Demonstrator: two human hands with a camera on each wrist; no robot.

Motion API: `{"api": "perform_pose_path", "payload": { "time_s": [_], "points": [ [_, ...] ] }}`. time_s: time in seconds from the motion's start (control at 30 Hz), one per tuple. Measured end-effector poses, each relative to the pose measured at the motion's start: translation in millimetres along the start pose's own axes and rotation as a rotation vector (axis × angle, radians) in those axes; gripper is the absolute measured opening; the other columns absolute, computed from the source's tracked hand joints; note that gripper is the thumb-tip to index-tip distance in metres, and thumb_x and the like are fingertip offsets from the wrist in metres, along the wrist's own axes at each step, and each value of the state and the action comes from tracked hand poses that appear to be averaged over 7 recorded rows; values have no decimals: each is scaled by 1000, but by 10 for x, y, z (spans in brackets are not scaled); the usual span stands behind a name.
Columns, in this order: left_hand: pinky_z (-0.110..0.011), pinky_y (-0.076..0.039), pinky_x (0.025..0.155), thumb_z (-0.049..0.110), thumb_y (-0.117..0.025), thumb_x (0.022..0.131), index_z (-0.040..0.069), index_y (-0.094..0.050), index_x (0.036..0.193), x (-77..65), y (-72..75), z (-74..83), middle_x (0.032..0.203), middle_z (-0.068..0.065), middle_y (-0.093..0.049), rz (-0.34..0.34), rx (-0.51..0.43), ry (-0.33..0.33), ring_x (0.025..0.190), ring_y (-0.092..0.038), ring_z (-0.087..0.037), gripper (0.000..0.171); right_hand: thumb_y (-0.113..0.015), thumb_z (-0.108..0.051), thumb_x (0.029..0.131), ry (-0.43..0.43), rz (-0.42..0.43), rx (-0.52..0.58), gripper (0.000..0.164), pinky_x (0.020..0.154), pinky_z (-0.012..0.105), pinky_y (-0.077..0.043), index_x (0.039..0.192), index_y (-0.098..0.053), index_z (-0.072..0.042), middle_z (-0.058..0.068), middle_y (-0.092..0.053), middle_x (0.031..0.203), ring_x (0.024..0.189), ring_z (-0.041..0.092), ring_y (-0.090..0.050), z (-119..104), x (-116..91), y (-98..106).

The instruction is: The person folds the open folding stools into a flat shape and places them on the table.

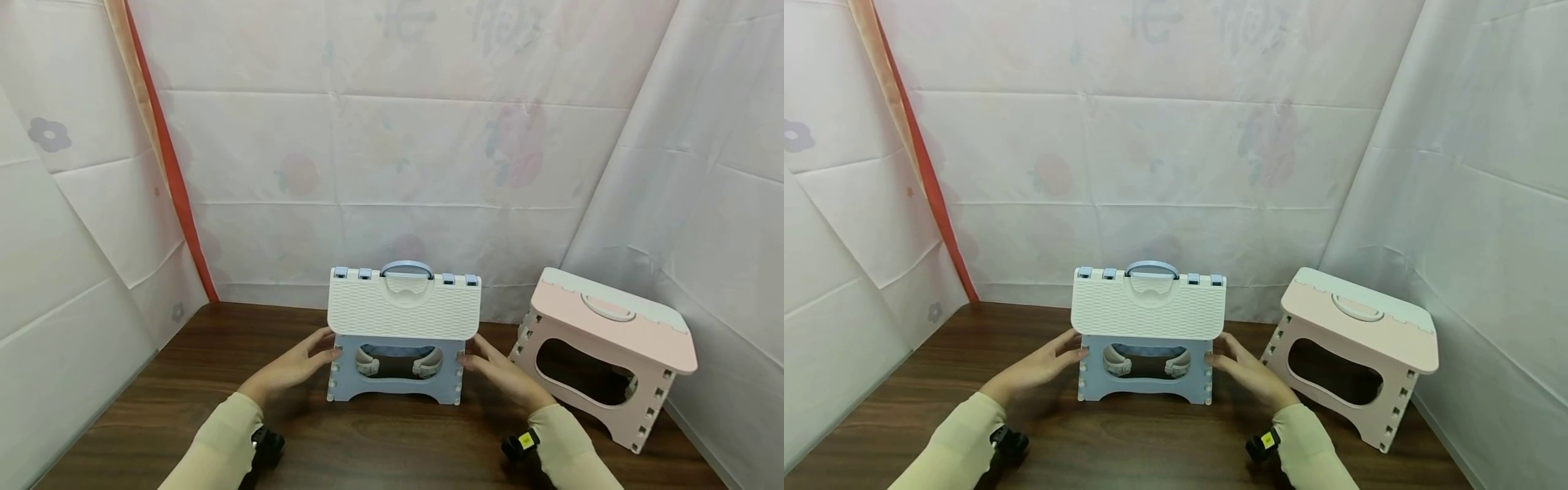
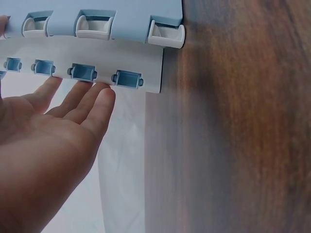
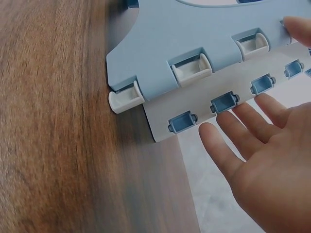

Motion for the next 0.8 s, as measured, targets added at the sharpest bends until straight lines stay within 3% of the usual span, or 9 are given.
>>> {"api": "perform_pose_path", "payload": {
  "time_s": [0.33, 0.8],
  "points": [
    [-69, -27, 107, 49, -59, 99, 16, -23, 159, 12, 2, -14, 159, -18, -28, 18, -14, 12, 142, -32, -42, 77, -59, -35, 100, -35, 18, -6, 81, 111, 66, -24, 162, -10, -21, 13, -10, 165, 137, 41, -40, 3, -20, -1],
    [-69, -26, 108, 49, -58, 99, 16, -23, 159, 7, -6, -27, 159, -18, -29, 27, -20, 15, 142, -32, -41, 77, -60, -38, 100, -52, 36, -18, 79, 111, 65, -24, 162, -13, -24, 10, -14, 164, 136, 39, -41, 9, -24, 5]
  ]
}}
Point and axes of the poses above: each hand's wrist, its own x-axis towards the middle knuckle, its own y-axis out of the back of the hand, z = x × y, the point moved 2 cm from there along x, towards the middle knuckle
